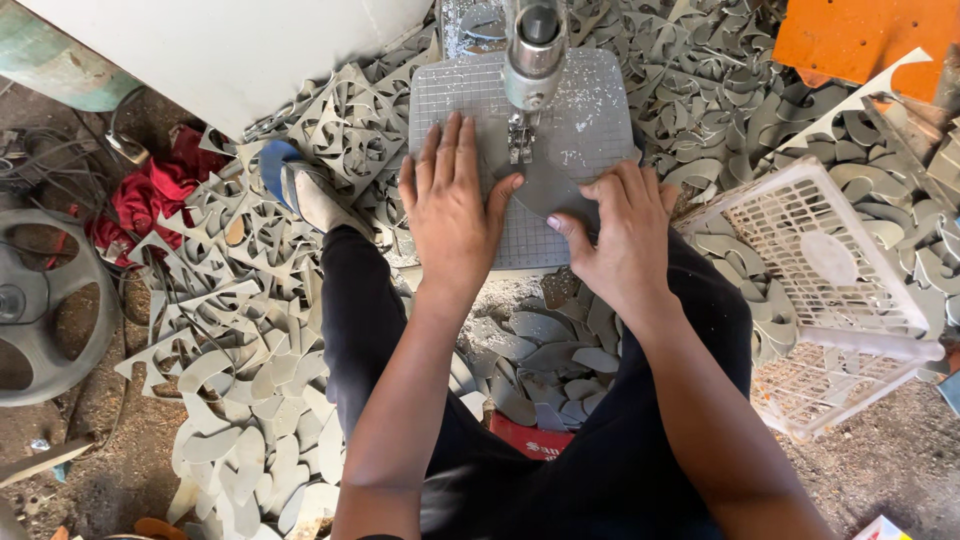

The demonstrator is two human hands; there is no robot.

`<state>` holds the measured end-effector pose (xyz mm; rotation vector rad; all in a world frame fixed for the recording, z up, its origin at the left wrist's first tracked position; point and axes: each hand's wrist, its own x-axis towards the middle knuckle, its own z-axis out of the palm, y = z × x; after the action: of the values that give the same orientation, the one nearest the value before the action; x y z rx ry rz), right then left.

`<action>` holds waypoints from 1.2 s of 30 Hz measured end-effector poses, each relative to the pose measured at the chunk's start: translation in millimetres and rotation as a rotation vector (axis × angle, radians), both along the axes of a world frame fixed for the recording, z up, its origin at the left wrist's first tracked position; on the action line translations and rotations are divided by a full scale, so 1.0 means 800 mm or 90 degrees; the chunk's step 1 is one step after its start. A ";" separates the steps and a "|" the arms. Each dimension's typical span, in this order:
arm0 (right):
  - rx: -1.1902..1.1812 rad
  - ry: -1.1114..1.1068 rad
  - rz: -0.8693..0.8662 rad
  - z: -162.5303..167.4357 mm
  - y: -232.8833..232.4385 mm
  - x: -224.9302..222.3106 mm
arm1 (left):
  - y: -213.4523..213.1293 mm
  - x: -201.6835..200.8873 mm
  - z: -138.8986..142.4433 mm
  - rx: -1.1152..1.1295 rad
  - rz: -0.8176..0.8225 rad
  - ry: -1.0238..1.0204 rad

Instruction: The person repeatedly places gray rubber pieces under a vertical cutting machine and guides them through to trim edges. The person handles each piece one at a time, aligns it on the grid, and removes it after cutting.

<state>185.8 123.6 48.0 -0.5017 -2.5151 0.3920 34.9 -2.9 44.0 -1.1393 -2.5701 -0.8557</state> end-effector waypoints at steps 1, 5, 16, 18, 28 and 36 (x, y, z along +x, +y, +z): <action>-0.002 0.001 -0.004 0.000 0.000 0.000 | -0.001 0.001 0.001 0.015 0.010 -0.012; 0.013 0.012 -0.024 -0.001 -0.003 -0.003 | -0.003 0.007 0.007 -0.013 0.011 -0.017; -0.022 0.008 0.025 -0.003 0.008 0.003 | -0.006 0.025 0.010 -0.058 -0.054 0.025; -0.024 0.005 0.044 0.000 0.012 0.011 | -0.005 0.022 0.009 -0.058 -0.057 0.021; -0.022 0.021 0.101 0.005 0.015 0.031 | -0.007 -0.001 0.008 -0.060 -0.104 -0.013; -0.005 0.035 0.066 0.003 -0.002 0.022 | -0.007 -0.010 0.010 -0.080 -0.120 -0.010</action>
<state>203.5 122.2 50.5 -0.3589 -2.4946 0.4481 27.2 -8.8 52.2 -1.4342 -2.5918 -0.7529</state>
